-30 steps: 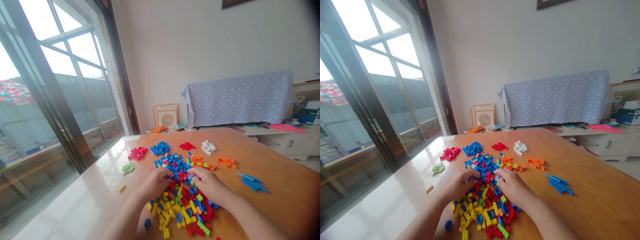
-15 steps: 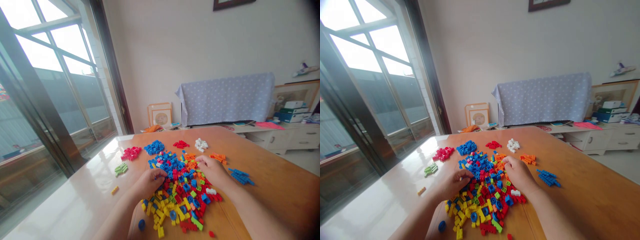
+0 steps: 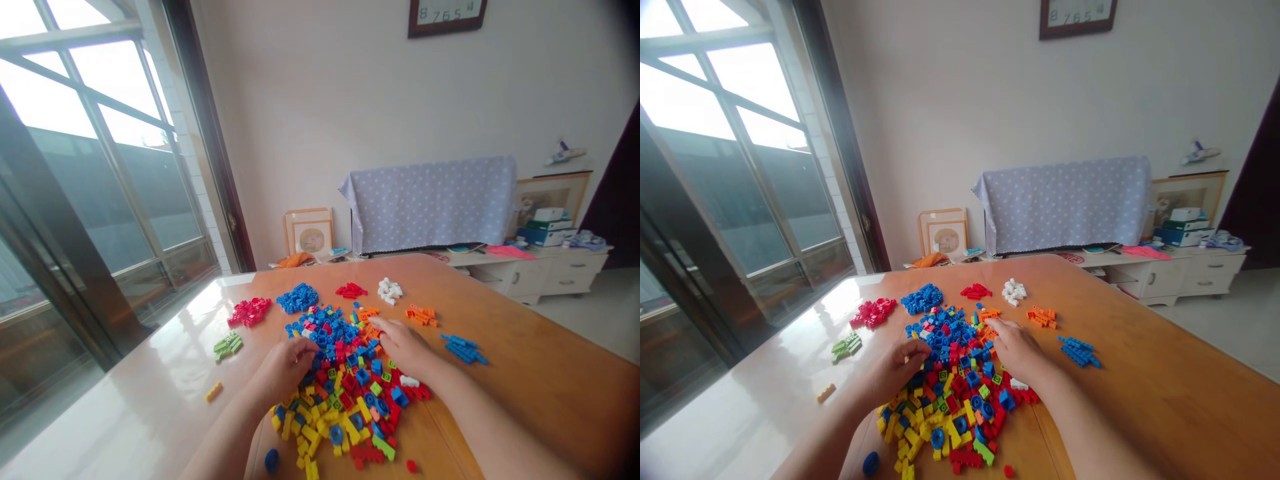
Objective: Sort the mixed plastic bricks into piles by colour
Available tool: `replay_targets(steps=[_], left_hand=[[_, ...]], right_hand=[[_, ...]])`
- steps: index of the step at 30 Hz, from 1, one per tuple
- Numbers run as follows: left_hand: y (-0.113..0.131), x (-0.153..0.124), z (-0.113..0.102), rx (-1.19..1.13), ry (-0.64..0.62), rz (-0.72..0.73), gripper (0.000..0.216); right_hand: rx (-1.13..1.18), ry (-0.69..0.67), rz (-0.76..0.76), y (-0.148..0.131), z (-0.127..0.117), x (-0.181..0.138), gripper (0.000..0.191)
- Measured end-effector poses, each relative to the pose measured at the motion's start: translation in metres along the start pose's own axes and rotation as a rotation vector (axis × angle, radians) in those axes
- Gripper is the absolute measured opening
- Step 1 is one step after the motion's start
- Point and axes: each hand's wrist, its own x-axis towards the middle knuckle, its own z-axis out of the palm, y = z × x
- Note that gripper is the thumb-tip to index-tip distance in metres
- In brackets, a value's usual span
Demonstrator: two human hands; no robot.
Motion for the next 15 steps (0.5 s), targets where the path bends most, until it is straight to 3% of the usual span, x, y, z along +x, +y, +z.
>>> replay_targets(steps=[5,9,12,15], left_hand=[[0.0,0.0,-0.001,0.015,0.036,0.016,0.022],[0.0,0.0,0.0,0.015,0.06,0.021,0.022],[-0.002,0.001,0.0,0.024,0.063,0.014,0.024],[-0.003,0.001,0.001,0.036,0.059,0.011,0.024]], right_hand=[[0.083,-0.098,0.032,-0.006,0.002,-0.002,0.045],[0.095,0.029,0.11,0.003,0.001,0.004,0.039],[0.015,0.064,0.106,0.01,0.004,0.009,0.047],[-0.051,0.012,0.089,0.01,0.01,0.012,0.056]])
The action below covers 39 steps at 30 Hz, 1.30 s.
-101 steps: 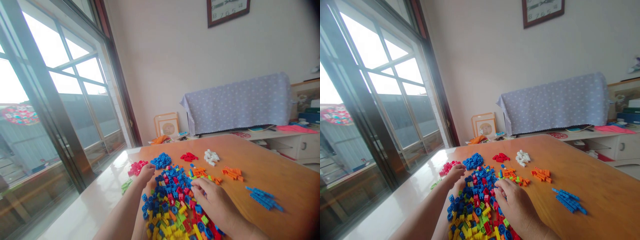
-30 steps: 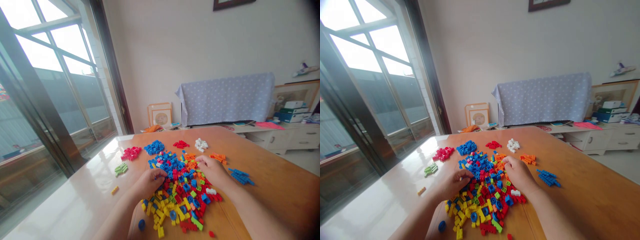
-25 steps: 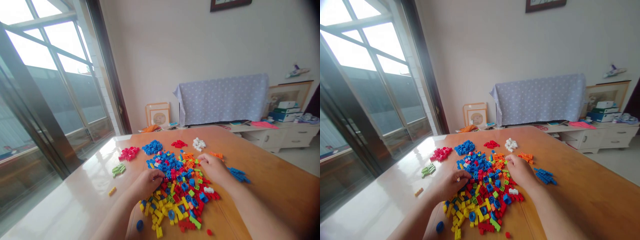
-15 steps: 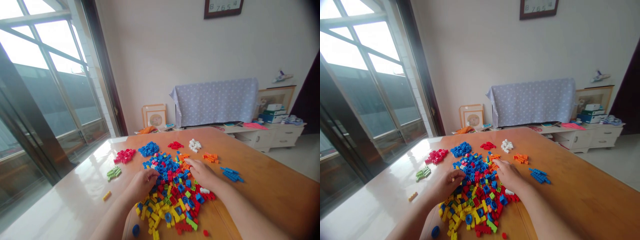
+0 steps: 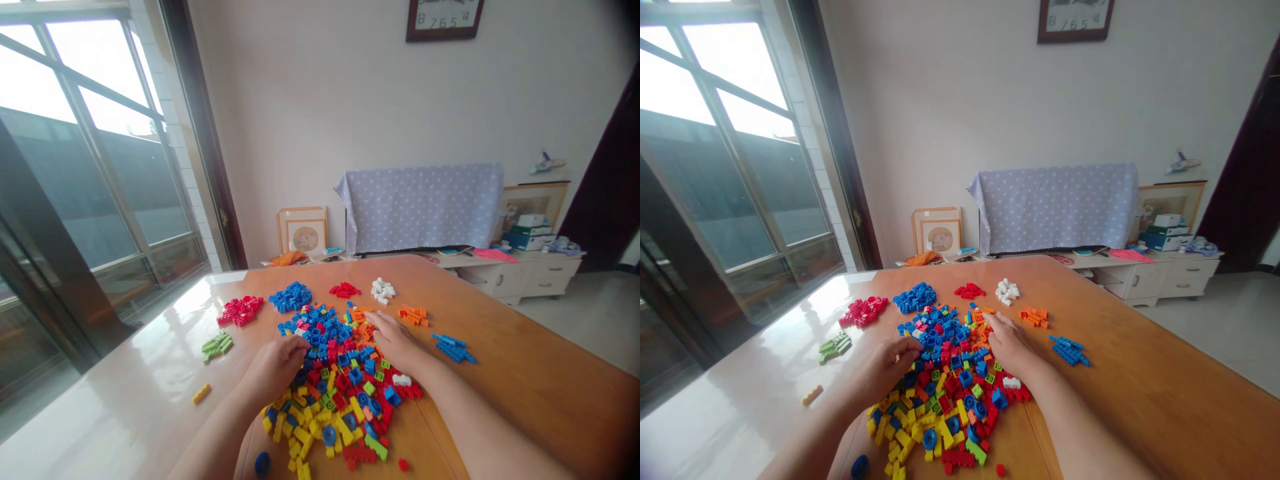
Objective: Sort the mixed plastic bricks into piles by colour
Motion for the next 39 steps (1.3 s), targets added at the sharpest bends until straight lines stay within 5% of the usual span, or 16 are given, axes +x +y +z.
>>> replay_targets(steps=[12,17,39], left_hand=[[0.001,0.0,-0.002,0.022,0.003,-0.002,0.025],[-0.003,0.002,0.0,0.027,0.016,0.006,0.024],[-0.003,0.004,0.003,0.051,-0.028,0.019,0.024]], right_hand=[[-0.223,0.062,0.07,-0.015,-0.026,-0.006,0.036],[-0.194,0.02,-0.028,-0.014,-0.014,-0.005,0.03],[-0.184,0.058,0.068,-0.01,-0.006,0.001,0.011]])
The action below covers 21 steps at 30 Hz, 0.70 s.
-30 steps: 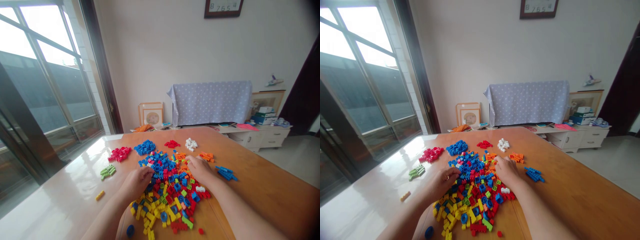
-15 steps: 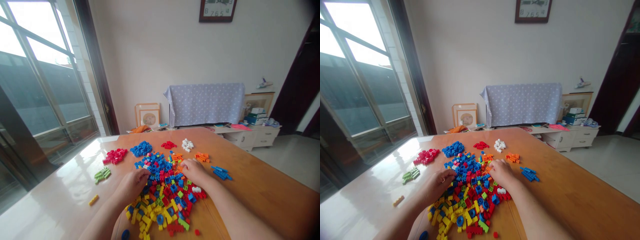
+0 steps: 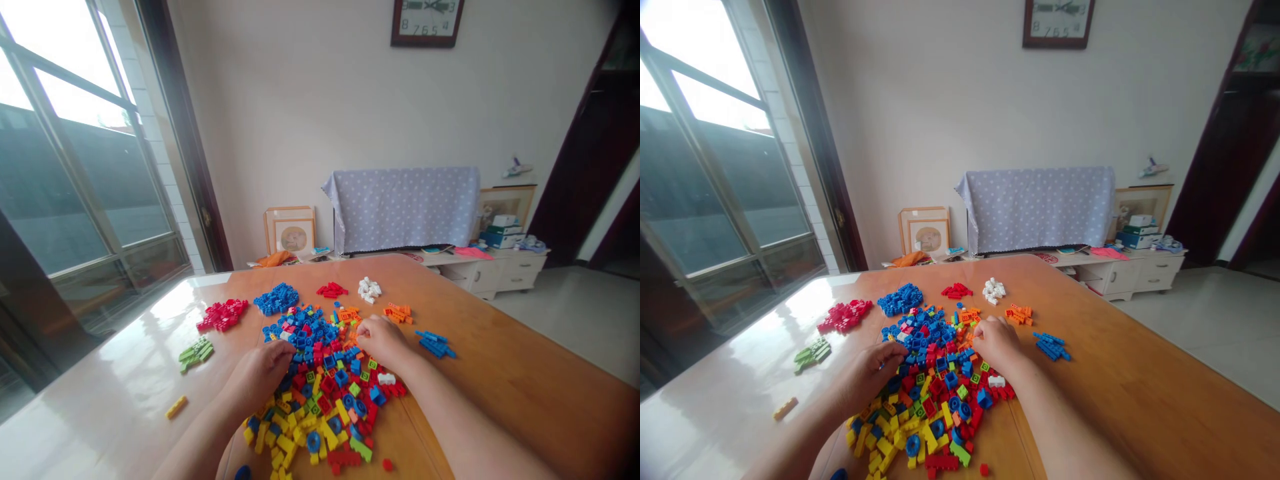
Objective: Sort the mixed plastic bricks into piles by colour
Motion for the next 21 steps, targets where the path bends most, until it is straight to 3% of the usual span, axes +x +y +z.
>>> replay_targets(steps=[5,12,17,21], left_hand=[[0.0,0.0,-0.001,0.0,0.001,-0.005,0.025],[-0.001,0.0,-0.003,0.003,0.017,0.006,0.024],[-0.002,0.0,-0.003,0.014,0.025,0.023,0.022],[-0.003,0.0,-0.003,0.027,0.036,0.025,0.021]], right_hand=[[0.006,0.051,0.013,0.003,-0.008,0.0,0.009],[0.003,0.145,0.222,0.046,-0.022,0.006,0.016],[0.083,0.232,0.308,0.066,-0.022,0.011,0.032],[0.139,0.255,0.345,0.069,-0.017,0.015,0.031]])
